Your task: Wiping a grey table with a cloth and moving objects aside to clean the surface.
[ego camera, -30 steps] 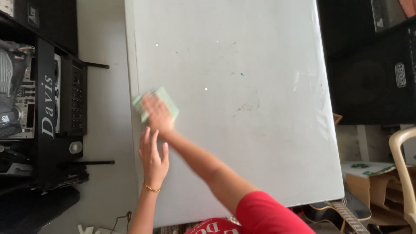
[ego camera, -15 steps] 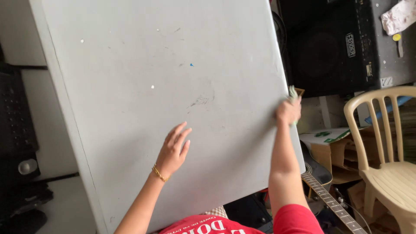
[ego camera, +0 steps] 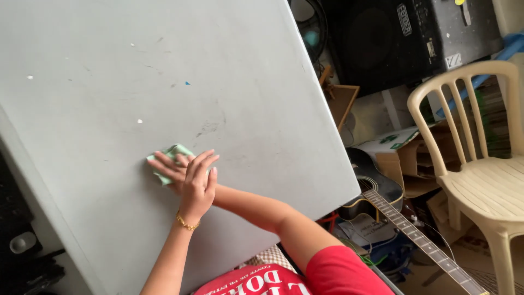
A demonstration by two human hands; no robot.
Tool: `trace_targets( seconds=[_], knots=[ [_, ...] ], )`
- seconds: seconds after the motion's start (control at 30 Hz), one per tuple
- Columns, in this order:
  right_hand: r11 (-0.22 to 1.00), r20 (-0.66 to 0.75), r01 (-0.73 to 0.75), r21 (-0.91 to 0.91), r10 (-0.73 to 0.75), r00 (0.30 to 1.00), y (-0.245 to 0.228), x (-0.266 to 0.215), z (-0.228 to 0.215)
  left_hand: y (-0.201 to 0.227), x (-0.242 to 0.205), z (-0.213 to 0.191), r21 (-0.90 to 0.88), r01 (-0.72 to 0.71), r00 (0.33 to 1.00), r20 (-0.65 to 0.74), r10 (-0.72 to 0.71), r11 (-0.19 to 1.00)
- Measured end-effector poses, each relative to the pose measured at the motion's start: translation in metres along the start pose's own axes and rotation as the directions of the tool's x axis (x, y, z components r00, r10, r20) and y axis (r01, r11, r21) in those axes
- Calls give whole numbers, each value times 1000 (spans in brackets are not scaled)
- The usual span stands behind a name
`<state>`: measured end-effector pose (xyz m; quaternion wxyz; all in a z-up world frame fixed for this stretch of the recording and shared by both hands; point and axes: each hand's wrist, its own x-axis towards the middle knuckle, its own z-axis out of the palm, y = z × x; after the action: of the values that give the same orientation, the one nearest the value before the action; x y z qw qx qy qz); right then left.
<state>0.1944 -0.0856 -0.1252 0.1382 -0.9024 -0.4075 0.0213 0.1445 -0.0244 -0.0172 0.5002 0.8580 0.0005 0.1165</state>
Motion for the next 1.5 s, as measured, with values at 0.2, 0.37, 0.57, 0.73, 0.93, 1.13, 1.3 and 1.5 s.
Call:
trace_targets(
  seconds=[0.2,0.37,0.57,0.73,0.93,1.13,1.3,1.5],
  knots=[
    [857,204,-477,-197,512,835,187,-145,-50,-18,7,51,85,32,996,83,-39,996],
    [615,-297,-787,35,759,580,330,-113,-87,-71,-18,79,654,141,921,188,-340,743],
    [328,44,-925,191,939,342,436,111,-112,-92,-24,83,717,158,871,223,-439,679],
    [529,-110,-846,69,847,521,467,46,-64,-103,-30,81,687,177,856,246,-455,704],
    [724,-114,-669,-167,660,742,406,-314,-31,-102,-28,80,639,176,881,238,-409,749],
    [364,-221,-910,198,921,320,261,-412,-74,-95,-14,84,588,160,927,187,-325,793],
    [720,-352,-687,99,671,652,166,-291,-45,-78,-32,81,508,105,981,90,-174,855],
    [533,379,-717,449,613,693,-136,-121,8,-67,-84,-11,341,-120,987,142,75,933]
  ],
)
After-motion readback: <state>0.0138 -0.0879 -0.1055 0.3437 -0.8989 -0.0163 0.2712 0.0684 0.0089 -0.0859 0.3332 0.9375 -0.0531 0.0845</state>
